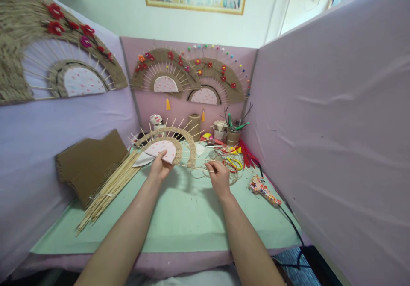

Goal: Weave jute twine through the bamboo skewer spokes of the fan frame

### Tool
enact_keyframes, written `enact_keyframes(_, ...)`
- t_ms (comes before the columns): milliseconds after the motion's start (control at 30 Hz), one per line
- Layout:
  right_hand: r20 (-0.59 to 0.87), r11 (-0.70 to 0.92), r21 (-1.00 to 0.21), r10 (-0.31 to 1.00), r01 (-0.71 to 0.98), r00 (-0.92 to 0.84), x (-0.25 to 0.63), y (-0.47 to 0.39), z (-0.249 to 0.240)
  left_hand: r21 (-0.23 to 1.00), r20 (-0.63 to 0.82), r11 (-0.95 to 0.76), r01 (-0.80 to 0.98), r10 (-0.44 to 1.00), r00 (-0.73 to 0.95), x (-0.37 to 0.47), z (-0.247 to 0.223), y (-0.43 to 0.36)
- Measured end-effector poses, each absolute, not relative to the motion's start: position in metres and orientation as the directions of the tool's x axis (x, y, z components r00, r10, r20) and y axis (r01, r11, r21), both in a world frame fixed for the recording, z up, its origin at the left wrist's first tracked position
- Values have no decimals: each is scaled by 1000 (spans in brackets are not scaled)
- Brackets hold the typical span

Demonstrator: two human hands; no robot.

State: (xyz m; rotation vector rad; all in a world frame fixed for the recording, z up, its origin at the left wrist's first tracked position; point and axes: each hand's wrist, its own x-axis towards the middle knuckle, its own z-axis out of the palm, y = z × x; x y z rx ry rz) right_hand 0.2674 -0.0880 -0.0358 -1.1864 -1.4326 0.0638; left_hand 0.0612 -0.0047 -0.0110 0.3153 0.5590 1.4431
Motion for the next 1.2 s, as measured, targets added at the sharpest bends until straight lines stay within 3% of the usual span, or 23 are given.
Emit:
enact_keyframes(267,568,432,-782,790,448,229,259,-87,-38,545,-145,181,-819,982,120,76,-9,-18)
enact_keyframes(433,571,482,-776,811,406,128,257,-91,-36,583,-107,285,-761,955,276,74,-6,-27)
enact_keyframes(567,571,466,-773,807,430,152,258,-91,-35,596,-97,352,-722,924,370,67,-5,-26)
enact_keyframes(800,658,465,-659,737,592,154,257,-86,-44,632,-179,337,-698,939,292,45,-11,-16)
enact_keyframes(1200,701,442,-637,673,632,236,258,-88,-45,554,-244,291,-780,953,182,38,-11,-18)
